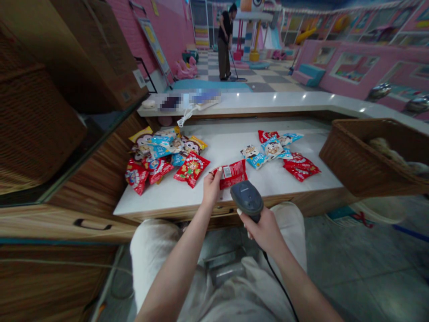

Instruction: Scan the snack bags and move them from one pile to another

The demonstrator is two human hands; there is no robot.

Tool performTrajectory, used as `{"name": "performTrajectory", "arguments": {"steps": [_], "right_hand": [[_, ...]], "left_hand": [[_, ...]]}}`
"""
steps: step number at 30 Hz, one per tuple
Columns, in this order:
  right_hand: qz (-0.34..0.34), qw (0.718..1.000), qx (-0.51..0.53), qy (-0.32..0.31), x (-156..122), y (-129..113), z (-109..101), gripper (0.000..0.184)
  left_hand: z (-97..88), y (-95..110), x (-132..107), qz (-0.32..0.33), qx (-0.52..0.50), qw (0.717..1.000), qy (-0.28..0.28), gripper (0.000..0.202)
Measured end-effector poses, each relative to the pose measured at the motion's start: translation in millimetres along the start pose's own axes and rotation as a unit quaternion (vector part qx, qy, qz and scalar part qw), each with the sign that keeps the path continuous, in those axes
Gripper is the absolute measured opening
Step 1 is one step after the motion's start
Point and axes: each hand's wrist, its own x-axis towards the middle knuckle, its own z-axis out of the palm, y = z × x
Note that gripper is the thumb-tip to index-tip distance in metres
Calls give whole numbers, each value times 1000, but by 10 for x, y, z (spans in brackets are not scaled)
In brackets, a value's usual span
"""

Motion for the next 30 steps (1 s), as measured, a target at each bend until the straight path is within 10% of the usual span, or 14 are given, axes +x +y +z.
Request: {"name": "performTrajectory", "arguments": {"steps": [8,14,18,22,25,30], "right_hand": [[19,999,30,8,-27,89,-76,29],[44,998,38,25,-14,168,-182,30],[47,997,43,31,-1,196,-237,29],[48,997,35,45,11,226,-289,29],[56,997,26,46,28,243,-331,29],[71,996,30,47,72,241,-389,27]], "left_hand": [[-4,61,60,-2,74,997,13,49],[69,595,615,127,179,976,12,46],[73,1022,1111,258,430,865,14,35],[16,1101,1466,185,641,743,-57,22],[27,986,1547,119,686,715,-62,24],[399,627,1300,226,680,685,-132,37]]}}
